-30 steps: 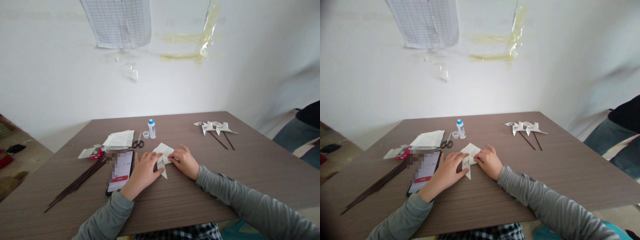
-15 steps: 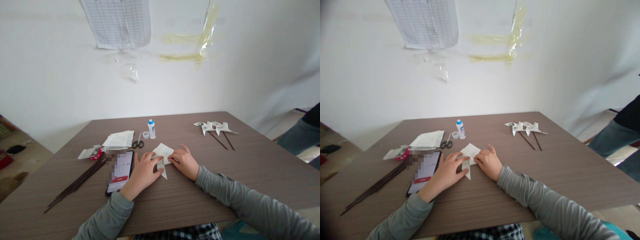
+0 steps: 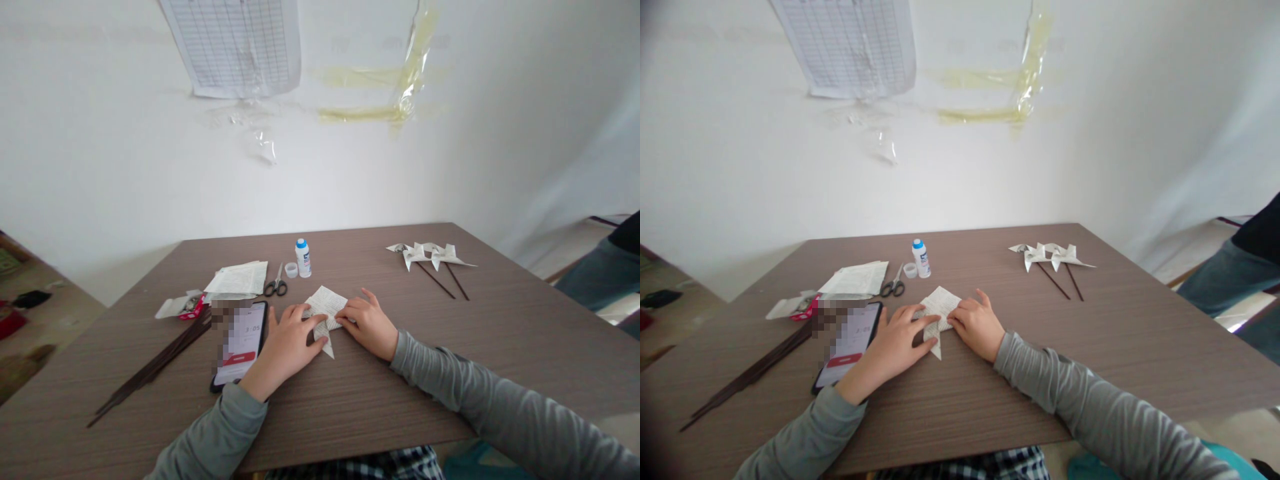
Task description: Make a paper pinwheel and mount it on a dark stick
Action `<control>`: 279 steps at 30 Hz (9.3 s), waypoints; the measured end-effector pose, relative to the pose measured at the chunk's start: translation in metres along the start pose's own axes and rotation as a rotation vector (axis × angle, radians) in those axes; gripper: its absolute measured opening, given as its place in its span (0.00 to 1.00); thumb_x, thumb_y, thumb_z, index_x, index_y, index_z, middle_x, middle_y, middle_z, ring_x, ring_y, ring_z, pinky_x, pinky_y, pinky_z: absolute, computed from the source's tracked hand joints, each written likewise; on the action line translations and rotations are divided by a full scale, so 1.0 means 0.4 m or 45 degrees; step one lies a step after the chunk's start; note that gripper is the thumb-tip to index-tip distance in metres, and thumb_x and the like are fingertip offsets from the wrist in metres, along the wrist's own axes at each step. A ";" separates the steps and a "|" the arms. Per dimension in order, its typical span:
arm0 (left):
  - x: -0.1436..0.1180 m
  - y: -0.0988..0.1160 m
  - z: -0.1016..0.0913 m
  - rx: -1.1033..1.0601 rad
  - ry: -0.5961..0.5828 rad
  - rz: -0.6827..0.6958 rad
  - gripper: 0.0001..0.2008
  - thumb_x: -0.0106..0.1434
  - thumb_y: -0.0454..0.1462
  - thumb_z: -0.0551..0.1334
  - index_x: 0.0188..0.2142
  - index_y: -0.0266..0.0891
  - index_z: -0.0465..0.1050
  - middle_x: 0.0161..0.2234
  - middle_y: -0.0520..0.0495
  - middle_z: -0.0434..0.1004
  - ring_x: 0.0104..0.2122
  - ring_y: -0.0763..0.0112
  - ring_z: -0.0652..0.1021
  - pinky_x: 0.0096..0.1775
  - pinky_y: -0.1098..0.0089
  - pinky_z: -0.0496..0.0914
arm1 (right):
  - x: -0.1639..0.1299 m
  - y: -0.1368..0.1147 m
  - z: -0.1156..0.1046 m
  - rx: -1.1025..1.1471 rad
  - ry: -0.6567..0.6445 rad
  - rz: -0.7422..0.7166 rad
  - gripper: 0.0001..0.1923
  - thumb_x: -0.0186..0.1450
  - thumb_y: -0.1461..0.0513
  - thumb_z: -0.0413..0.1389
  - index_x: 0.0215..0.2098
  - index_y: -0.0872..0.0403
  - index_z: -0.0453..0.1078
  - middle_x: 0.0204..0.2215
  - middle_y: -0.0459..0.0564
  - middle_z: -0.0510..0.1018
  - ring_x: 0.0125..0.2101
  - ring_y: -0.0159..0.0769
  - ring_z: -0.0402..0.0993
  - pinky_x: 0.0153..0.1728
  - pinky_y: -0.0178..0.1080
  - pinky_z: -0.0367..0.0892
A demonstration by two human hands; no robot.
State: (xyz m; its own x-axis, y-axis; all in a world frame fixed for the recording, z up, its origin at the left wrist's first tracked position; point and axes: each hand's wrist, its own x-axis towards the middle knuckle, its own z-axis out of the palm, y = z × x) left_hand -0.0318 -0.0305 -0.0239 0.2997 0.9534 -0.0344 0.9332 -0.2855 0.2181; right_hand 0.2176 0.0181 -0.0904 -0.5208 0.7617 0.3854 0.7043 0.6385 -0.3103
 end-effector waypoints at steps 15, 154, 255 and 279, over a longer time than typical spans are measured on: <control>0.003 0.002 -0.006 0.005 -0.037 0.004 0.26 0.83 0.44 0.74 0.77 0.60 0.87 0.82 0.36 0.79 0.83 0.29 0.73 0.83 0.11 0.55 | -0.002 -0.008 -0.009 0.006 -0.018 0.027 0.11 0.86 0.63 0.65 0.50 0.44 0.91 0.48 0.51 0.95 0.54 0.52 0.92 0.83 0.72 0.65; 0.019 -0.005 -0.009 -0.049 0.009 -0.074 0.27 0.75 0.46 0.81 0.71 0.54 0.90 0.78 0.34 0.82 0.81 0.26 0.76 0.83 0.14 0.59 | 0.008 -0.052 -0.048 -0.062 -0.250 0.094 0.18 0.89 0.51 0.65 0.71 0.40 0.90 0.57 0.57 0.90 0.62 0.57 0.85 0.83 0.78 0.63; 0.019 -0.011 0.007 -0.030 0.051 -0.060 0.26 0.75 0.47 0.82 0.71 0.54 0.91 0.78 0.34 0.82 0.80 0.24 0.76 0.83 0.15 0.59 | 0.004 -0.021 -0.031 -0.001 -0.200 0.038 0.18 0.91 0.52 0.60 0.67 0.40 0.91 0.57 0.56 0.90 0.61 0.55 0.84 0.81 0.75 0.66; 0.016 -0.003 -0.004 -0.031 0.021 -0.070 0.26 0.76 0.47 0.80 0.72 0.55 0.90 0.78 0.34 0.82 0.81 0.25 0.76 0.83 0.14 0.59 | 0.008 -0.021 -0.023 -0.034 -0.190 0.026 0.20 0.92 0.51 0.57 0.70 0.38 0.90 0.57 0.56 0.89 0.59 0.54 0.82 0.80 0.71 0.66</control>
State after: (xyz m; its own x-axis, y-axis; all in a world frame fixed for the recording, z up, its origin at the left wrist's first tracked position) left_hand -0.0315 -0.0239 -0.0227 0.2448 0.9691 -0.0312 0.9430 -0.2305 0.2401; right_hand 0.2146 0.0143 -0.0785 -0.5708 0.7837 0.2449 0.7270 0.6210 -0.2928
